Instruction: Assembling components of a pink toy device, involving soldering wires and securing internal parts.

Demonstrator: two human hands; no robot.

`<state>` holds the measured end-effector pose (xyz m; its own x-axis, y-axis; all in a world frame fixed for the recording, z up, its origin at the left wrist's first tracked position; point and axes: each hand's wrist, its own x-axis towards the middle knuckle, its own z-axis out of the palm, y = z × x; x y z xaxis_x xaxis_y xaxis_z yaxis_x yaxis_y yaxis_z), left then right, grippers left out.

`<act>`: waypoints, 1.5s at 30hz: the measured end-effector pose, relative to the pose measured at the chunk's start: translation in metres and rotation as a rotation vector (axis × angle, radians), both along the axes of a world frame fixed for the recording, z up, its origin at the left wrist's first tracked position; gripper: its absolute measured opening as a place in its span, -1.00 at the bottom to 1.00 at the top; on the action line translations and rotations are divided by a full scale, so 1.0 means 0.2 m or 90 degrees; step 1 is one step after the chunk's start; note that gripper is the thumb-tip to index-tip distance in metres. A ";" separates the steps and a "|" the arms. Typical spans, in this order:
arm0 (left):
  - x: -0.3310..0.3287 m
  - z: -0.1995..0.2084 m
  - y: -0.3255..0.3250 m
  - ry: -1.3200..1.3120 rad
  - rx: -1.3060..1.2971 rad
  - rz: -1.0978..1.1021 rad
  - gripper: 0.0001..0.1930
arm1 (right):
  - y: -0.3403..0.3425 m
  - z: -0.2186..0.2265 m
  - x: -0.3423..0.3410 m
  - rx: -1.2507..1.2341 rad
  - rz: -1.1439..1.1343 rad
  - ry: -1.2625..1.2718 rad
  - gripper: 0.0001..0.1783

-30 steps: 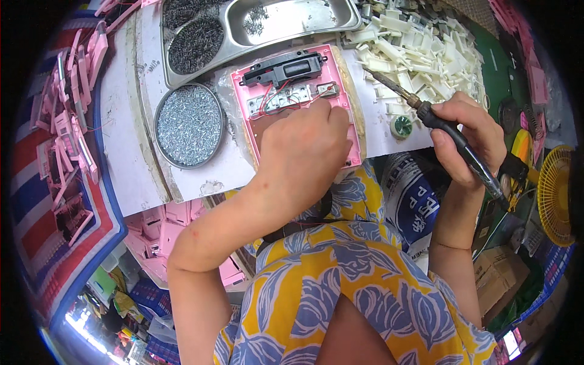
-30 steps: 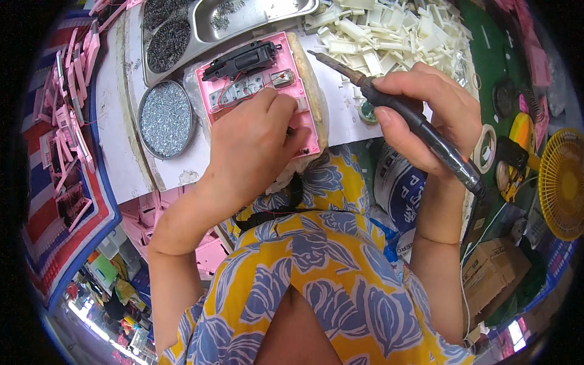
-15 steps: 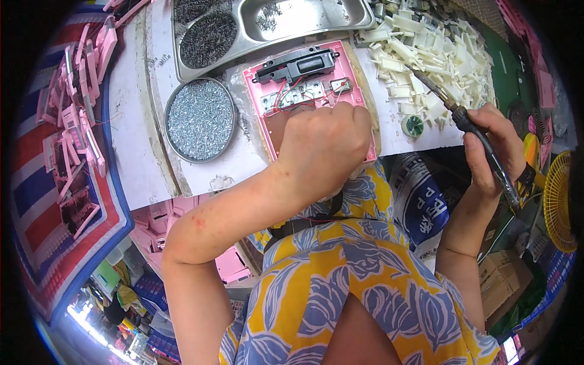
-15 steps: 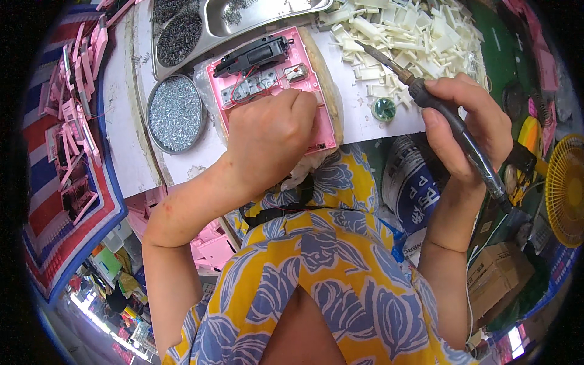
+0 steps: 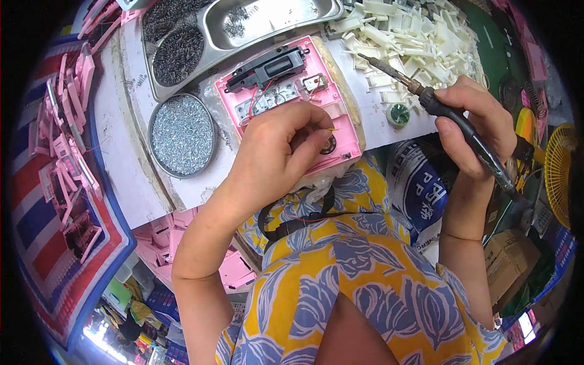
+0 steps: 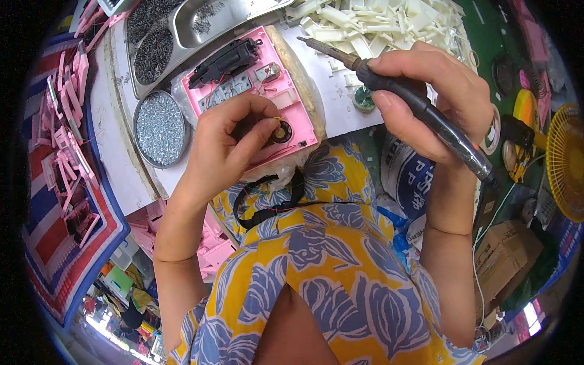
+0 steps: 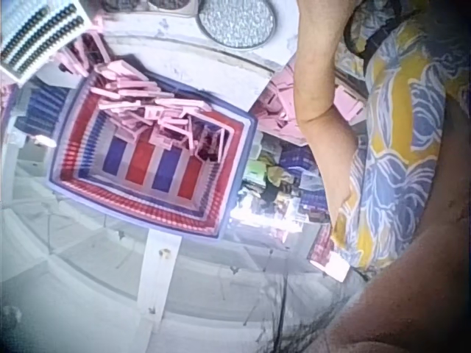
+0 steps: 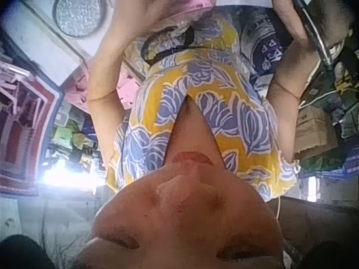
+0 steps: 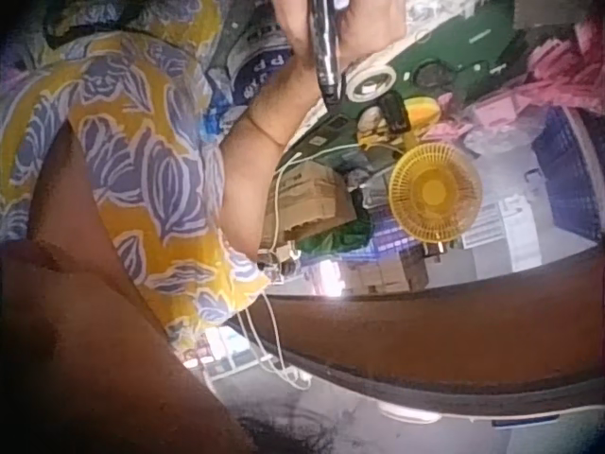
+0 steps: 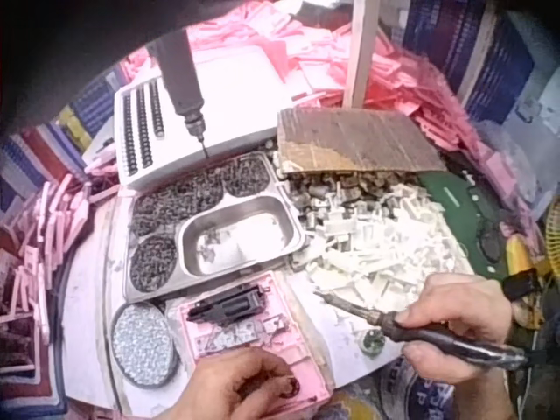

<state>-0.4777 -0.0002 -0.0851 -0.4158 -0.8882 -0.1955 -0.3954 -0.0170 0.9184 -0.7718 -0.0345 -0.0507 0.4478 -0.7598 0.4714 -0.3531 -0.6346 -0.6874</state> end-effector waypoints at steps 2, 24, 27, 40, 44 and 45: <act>-0.02 0.00 0.00 -0.014 -0.092 -0.007 -0.92 | 0.02 0.00 -0.01 -0.005 -0.006 -0.011 -0.69; -0.05 -0.01 0.01 -0.167 -0.252 -0.012 -0.88 | 0.12 -0.11 0.09 0.176 0.101 0.009 -0.73; -0.05 -0.01 0.01 -0.169 -0.249 -0.019 -0.88 | 0.11 -0.11 0.09 0.177 0.101 0.013 -0.73; -0.05 -0.04 0.02 -0.178 -0.295 -0.011 -0.91 | 0.12 -0.10 0.02 0.167 0.068 -0.011 -0.72; -0.05 -0.02 0.02 -0.156 -0.303 -0.012 -0.93 | 0.12 -0.08 0.00 0.166 0.051 -0.032 -0.73; -0.04 -0.02 0.02 -0.153 -0.305 -0.011 -0.92 | 0.12 -0.08 -0.01 0.163 0.049 -0.038 -0.73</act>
<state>-0.4866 0.0033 -0.0899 -0.4250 -0.8946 0.1379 -0.5923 0.3900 0.7051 -0.7729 -0.0096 -0.0666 0.4851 -0.8227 0.2963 -0.2645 -0.4610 -0.8471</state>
